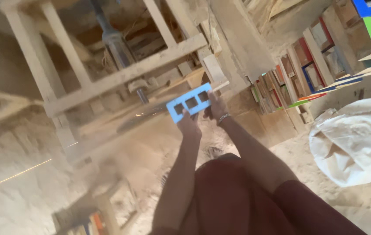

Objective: The person repeatedly presses small colored blocks against a rotating grinding wheel to smooth their edges. They handle the blocks one at a time, rotating them to treat different sides, and place finished blocks into a nearby stack.

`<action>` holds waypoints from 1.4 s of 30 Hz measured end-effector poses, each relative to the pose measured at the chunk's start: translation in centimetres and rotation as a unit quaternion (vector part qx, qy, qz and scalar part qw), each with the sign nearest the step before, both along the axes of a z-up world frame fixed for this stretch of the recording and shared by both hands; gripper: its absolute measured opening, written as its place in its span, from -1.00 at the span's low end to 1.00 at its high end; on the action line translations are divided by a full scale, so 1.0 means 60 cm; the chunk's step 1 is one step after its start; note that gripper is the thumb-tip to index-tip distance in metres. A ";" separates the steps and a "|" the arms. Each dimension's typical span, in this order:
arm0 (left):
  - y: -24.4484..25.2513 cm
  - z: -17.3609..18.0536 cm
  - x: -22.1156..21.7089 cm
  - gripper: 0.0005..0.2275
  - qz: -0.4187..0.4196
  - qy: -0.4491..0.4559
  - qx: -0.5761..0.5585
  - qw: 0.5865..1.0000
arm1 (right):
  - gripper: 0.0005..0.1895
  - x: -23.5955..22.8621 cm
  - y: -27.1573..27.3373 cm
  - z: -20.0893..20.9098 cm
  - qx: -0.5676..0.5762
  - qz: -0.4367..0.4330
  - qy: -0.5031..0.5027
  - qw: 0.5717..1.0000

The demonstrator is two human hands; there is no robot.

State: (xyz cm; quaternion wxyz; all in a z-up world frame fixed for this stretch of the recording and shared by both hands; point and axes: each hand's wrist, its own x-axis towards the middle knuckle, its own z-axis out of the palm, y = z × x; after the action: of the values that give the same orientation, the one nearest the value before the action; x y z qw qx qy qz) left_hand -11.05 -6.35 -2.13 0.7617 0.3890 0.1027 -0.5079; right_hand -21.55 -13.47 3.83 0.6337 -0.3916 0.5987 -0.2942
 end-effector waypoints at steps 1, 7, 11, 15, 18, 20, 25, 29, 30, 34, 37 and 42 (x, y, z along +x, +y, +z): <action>0.019 -0.003 -0.009 -0.69 -0.004 0.022 -0.022 1.000 | -0.47 -0.016 0.018 0.015 -0.025 0.018 0.012 0.999; 0.201 0.017 -0.014 -0.51 -0.206 -0.012 0.160 0.965 | -0.56 -0.084 0.093 0.168 -0.281 0.170 0.111 0.938; 0.297 0.057 0.033 -0.39 -0.182 -0.552 0.076 0.810 | -0.47 -0.064 0.151 0.204 -0.295 0.367 0.264 0.842; 0.330 0.122 0.077 -0.60 -0.290 -0.292 0.008 0.912 | -0.48 0.003 0.191 0.165 -0.196 0.350 0.146 0.904; 0.321 0.147 0.114 -0.64 -0.222 -0.221 0.073 0.947 | -0.47 0.079 0.225 0.097 -0.108 0.337 0.070 0.933; 0.311 0.141 0.138 -0.64 -0.201 -0.214 0.121 0.948 | -0.39 0.114 0.251 0.052 -0.037 0.311 0.033 0.949; 0.257 0.083 0.230 -0.55 -0.217 -0.309 0.233 0.896 | -0.25 0.228 0.261 -0.014 -0.008 0.204 0.021 0.979; 0.234 0.042 0.297 -0.52 -0.208 -0.339 0.254 0.882 | -0.10 0.301 0.239 -0.022 -0.048 0.271 0.186 0.943; 0.228 0.035 0.311 -0.53 -0.214 -0.367 0.295 0.856 | -0.09 0.316 0.234 -0.024 -0.060 0.277 0.202 0.937; 0.233 0.019 0.328 -0.54 -0.217 -0.396 0.328 0.830 | -0.11 0.333 0.247 -0.041 0.015 0.224 0.156 0.962; 0.205 0.022 0.319 -0.57 -0.214 -0.403 0.317 0.832 | -0.05 0.321 0.222 -0.056 -0.089 0.295 0.268 0.913; 0.165 0.048 0.254 -0.58 -0.221 -0.363 0.320 0.847 | -0.04 0.253 0.180 -0.066 -0.077 0.287 0.295 0.908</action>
State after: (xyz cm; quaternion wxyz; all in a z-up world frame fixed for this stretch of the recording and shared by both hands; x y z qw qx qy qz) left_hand 4.20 3.53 0.75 0.4457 0.7800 -0.1132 -0.4243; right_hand -6.39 -2.67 -0.14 0.4534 -0.6632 0.5952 -0.0159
